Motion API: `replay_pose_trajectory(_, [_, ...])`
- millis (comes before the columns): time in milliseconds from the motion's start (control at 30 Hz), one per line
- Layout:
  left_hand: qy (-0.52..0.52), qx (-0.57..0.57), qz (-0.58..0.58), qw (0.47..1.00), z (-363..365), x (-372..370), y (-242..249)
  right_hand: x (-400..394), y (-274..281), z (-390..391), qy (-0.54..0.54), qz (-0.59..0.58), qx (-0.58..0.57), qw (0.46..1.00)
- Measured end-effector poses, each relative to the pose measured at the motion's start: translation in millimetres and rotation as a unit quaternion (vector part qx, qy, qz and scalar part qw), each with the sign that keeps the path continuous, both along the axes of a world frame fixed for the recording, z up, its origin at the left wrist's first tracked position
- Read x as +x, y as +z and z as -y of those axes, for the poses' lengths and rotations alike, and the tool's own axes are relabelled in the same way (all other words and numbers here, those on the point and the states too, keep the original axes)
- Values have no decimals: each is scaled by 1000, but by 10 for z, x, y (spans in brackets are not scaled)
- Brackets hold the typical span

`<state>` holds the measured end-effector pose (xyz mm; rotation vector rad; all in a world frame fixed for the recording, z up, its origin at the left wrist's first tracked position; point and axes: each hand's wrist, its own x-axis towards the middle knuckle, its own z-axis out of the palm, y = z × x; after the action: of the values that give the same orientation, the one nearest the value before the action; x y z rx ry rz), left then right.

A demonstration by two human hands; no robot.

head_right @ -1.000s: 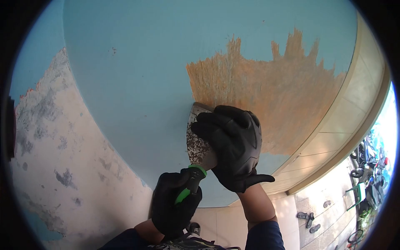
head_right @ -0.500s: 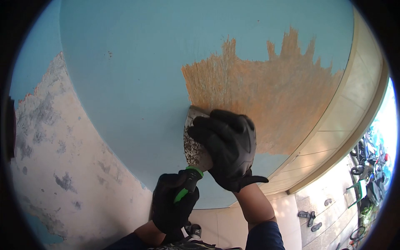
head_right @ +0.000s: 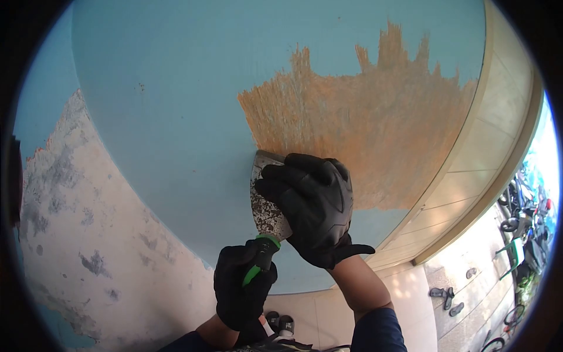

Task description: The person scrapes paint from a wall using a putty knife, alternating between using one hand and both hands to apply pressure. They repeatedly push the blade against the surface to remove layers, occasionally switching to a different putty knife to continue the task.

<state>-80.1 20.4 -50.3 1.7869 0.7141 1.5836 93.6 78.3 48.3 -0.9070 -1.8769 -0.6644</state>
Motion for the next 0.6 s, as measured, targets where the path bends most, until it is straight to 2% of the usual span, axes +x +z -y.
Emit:
replay_pose_trajectory(233, [31,-10,-9,999,10,-4,8,-5,-47,-11,-2,-23,20,1000])
replay_pose_trajectory(333, [-18,2,28,999,-10,25,98,-7,7,-61,2,-11,-6,1000])
replay_pose_trajectory(400, [-37,0,65,997,-82,18,196,-47,154,-117,18,-36,47,998])
replay_pose_trajectory(433, [-37,-1,61,997,-64,-6,173,-46,195,-81,22,-33,30,999])
replay_pose_trajectory(500, [30,16,-18,999,-53,-45,93,-18,75,-36,7,-20,23,1000])
replay_pose_trajectory(600, [20,17,-23,999,-46,-30,44,-29,93,-45,-1,-15,19,1000])
